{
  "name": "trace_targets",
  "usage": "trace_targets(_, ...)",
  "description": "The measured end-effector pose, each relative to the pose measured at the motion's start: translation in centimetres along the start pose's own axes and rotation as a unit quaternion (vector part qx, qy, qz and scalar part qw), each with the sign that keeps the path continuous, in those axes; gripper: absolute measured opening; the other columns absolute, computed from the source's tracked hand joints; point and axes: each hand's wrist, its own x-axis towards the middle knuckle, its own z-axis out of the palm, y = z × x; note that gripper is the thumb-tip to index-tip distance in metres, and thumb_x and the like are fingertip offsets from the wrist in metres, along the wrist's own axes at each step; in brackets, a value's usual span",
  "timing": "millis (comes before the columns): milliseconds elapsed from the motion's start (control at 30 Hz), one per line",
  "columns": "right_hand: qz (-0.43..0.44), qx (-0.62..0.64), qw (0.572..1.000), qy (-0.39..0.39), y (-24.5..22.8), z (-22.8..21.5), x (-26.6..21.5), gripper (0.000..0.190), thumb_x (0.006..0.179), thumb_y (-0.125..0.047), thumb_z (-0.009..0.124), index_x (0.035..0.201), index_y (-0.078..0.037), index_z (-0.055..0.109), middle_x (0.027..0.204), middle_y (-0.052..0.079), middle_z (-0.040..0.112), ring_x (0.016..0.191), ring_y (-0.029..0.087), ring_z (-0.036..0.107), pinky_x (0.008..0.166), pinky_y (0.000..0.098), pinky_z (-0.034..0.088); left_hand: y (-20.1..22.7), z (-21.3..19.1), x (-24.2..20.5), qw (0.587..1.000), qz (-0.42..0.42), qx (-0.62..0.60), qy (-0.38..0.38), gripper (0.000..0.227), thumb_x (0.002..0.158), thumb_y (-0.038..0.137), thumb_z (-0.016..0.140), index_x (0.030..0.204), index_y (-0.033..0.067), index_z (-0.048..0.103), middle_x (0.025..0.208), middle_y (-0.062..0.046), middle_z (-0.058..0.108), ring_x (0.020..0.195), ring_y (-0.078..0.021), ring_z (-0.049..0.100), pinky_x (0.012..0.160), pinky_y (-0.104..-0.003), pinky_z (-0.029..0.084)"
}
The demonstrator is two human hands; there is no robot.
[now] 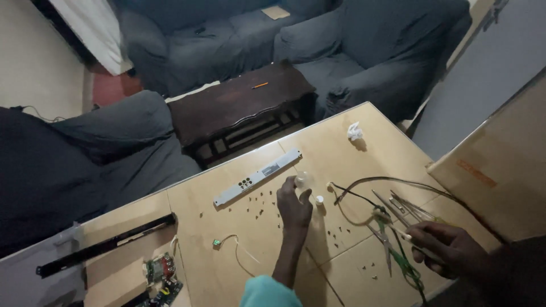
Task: Cleaning and inspecting a circuit board from an electronic device using a toothbrush and a probe.
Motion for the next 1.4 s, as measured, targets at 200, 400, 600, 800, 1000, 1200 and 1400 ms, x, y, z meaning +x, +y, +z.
trace_targets(200, -0.028, -0.010, 1.000, -0.010, -1.3, 1.0, 0.9, 0.027, 0.095, -0.015, 0.072, 0.097, 0.010, 0.080, 0.061, 0.029, 0.065, 0.037, 0.023, 0.039, 0.032, 0.0330, 0.026, -0.1, 1.4, 0.0, 0.996, -0.021, 0.071, -0.047, 0.041, 0.081, -0.005, 0.063, 0.120, 0.0077, 0.064, 0.112, -0.016, 0.068, 0.107, -0.0373, 0.053, 0.083, -0.049, 0.049)
trace_targets(400, -0.042, -0.026, 0.998, -0.049, -3.0, 2.7, 0.2, 0.028, 0.094, -0.015, 0.073, 0.090, 0.011, 0.083, 0.058, 0.025, 0.068, 0.037, 0.021, 0.043, 0.031, 0.0305, 0.027, 1.1, 0.0, -1.4, 0.995, -0.025, 0.093, -0.041, 0.058, 0.080, -0.001, 0.075, 0.135, 0.0046, 0.057, 0.129, -0.017, 0.062, 0.123, -0.0371, 0.052, 0.101, -0.048, 0.045)
trace_targets(600, -0.001, -0.021, 0.999, -0.049, -2.1, 3.8, 0.5, 0.020, 0.093, -0.013, 0.076, 0.095, 0.007, 0.082, 0.065, 0.024, 0.070, 0.053, 0.027, 0.063, 0.038, 0.0311, 0.033, 5.0, -8.8, -8.0, 0.987, -0.156, 0.026, 0.029, 0.044, 0.084, 0.008, 0.072, 0.128, 0.0089, 0.065, 0.120, -0.008, 0.071, 0.096, -0.0216, 0.069, 0.083, -0.034, 0.057)
trace_targets(800, 0.039, -0.056, 0.994, -0.086, -4.2, 7.1, -1.4, 0.029, 0.096, -0.018, 0.070, 0.096, 0.008, 0.081, 0.064, 0.025, 0.067, 0.041, 0.021, 0.036, 0.034, 0.0324, 0.021, 2.3, -18.1, -15.3, 0.945, -0.267, 0.065, 0.176, 0.023, 0.083, 0.014, 0.075, 0.106, 0.0170, 0.078, 0.092, 0.003, 0.084, 0.080, -0.0107, 0.077, 0.072, -0.025, 0.059)
trace_targets(1000, 0.027, -0.037, 0.986, -0.162, -1.4, 9.5, -1.3, 0.026, 0.098, -0.014, 0.068, 0.092, 0.010, 0.077, 0.059, 0.028, 0.067, 0.037, 0.021, 0.034, 0.034, 0.0335, 0.021, 1.3, -21.2, -20.5, 0.938, -0.279, 0.170, 0.119, 0.015, 0.079, 0.026, 0.074, 0.092, 0.0267, 0.082, 0.077, 0.008, 0.083, 0.068, -0.0091, 0.078, 0.063, -0.024, 0.059)
trace_targets(1200, 0.048, -0.081, 0.986, -0.137, -0.9, 11.8, -5.1, 0.031, 0.097, -0.012, 0.068, 0.088, 0.014, 0.081, 0.061, 0.028, 0.072, 0.038, 0.027, 0.042, 0.036, 0.0372, 0.027, 0.0, -22.9, -20.1, 0.940, -0.237, 0.246, 0.021, 0.021, 0.083, 0.030, 0.073, 0.102, 0.0237, 0.077, 0.091, 0.004, 0.076, 0.083, -0.0205, 0.069, 0.074, -0.033, 0.055)
trace_targets(1400, 0.055, -0.131, 0.987, -0.081, 2.2, 11.9, -8.1, 0.034, 0.098, -0.014, 0.066, 0.092, 0.013, 0.084, 0.061, 0.028, 0.072, 0.047, 0.031, 0.050, 0.045, 0.0392, 0.035, -10.2, -25.3, -24.2, 0.942, -0.107, 0.281, -0.150, 0.085, 0.065, 0.041, 0.086, 0.136, 0.0069, 0.055, 0.121, -0.011, 0.063, 0.115, -0.0349, 0.054, 0.099, -0.050, 0.042)
